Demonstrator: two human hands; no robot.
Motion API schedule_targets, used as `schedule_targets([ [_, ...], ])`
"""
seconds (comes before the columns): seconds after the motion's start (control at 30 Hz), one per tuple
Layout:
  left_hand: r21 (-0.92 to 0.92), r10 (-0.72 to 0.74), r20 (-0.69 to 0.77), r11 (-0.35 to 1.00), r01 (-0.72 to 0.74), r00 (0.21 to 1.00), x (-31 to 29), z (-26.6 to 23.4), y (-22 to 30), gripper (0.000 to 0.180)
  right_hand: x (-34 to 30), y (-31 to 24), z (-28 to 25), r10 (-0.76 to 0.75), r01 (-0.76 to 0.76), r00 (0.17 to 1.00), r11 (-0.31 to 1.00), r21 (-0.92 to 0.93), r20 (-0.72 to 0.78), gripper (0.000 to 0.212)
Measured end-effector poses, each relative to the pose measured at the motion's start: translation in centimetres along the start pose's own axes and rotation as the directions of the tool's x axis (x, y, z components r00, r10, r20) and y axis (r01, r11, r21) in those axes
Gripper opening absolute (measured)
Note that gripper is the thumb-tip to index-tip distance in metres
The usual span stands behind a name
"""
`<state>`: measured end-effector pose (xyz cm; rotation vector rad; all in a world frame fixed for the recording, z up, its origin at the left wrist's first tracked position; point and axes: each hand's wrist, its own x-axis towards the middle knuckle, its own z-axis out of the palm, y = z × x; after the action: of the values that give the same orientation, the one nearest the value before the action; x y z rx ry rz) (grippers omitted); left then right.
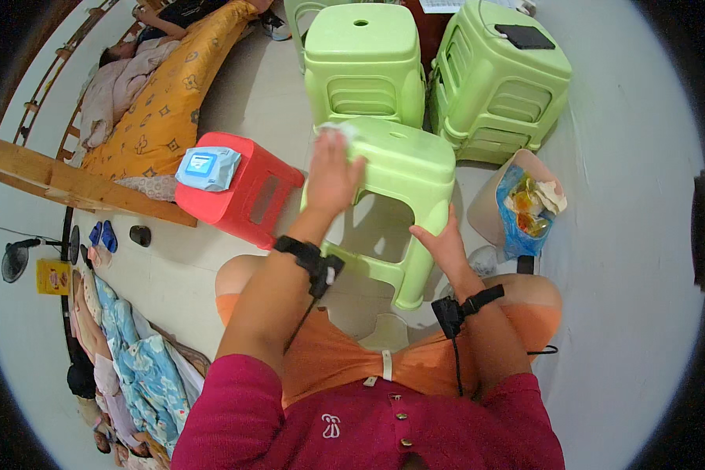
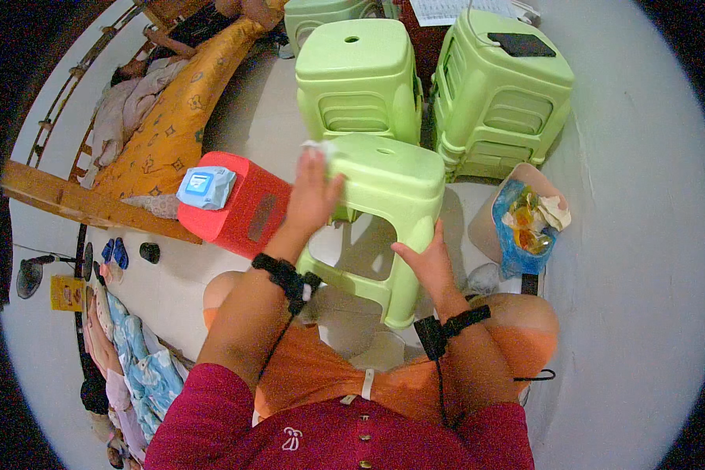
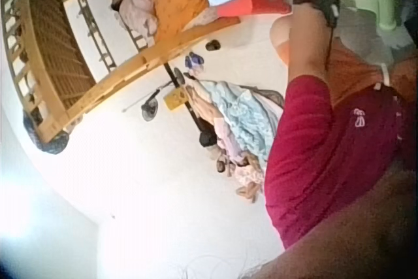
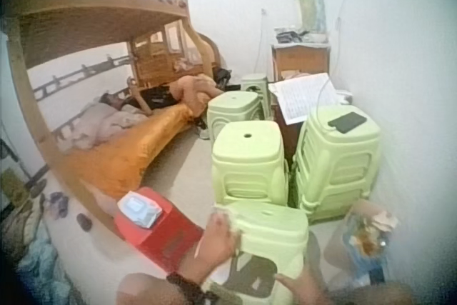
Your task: Cleaning a stack of green plastic stools with a wet wipe.
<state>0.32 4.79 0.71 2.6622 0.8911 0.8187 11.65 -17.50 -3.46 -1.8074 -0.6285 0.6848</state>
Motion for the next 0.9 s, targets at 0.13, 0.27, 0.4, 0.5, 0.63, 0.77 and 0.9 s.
schedule_targets([
  [0.13,-0.050,-0.143,0.027,0.988,0.145,0.989,-0.4,0.3,-0.2,0.069,-0.4,0.7,0.2,-0.061,0.062,0.998,0.998,0.033,-0.031,0.088],
  [0.27,-0.027,0.316,0.113,0.949,-0.315,0.942,-3.5,-0.7,6.5,0.069,-0.5,0.1,-0.1,-0.091,0.090,0.992,0.996,-0.014,-0.082,0.091],
  [0.4,-0.151,0.457,0.281,0.890,-0.431,0.844,-4.7,-0.9,7.2,0.067,0.1,0.9,0.6,-0.106,0.102,0.983,0.994,-0.037,-0.153,0.095],
  [0.5,-0.095,0.363,0.223,0.932,-0.350,0.905,-4.1,-1.5,4.8,0.067,-0.7,-1.1,0.8,-0.034,0.048,0.966,0.997,0.052,-0.255,0.100],
  [0.63,-0.121,0.208,0.084,0.973,-0.198,0.974,-3.3,-2.0,3.7,0.067,-1.8,-2.5,1.3,-0.070,0.047,0.960,0.995,-0.090,-0.271,0.098],
  [0.77,-0.210,0.310,0.106,0.936,-0.283,0.945,-4.1,-2.9,6.9,0.068,-3.4,-2.6,3.9,-0.245,0.171,0.903,0.958,-0.229,-0.352,0.102],
  [0.9,-0.244,0.445,0.169,0.883,-0.400,0.879,-4.3,-4.1,8.5,0.067,-4.5,-2.4,5.4,-0.309,0.228,0.897,0.937,-0.266,-0.317,0.103],
])
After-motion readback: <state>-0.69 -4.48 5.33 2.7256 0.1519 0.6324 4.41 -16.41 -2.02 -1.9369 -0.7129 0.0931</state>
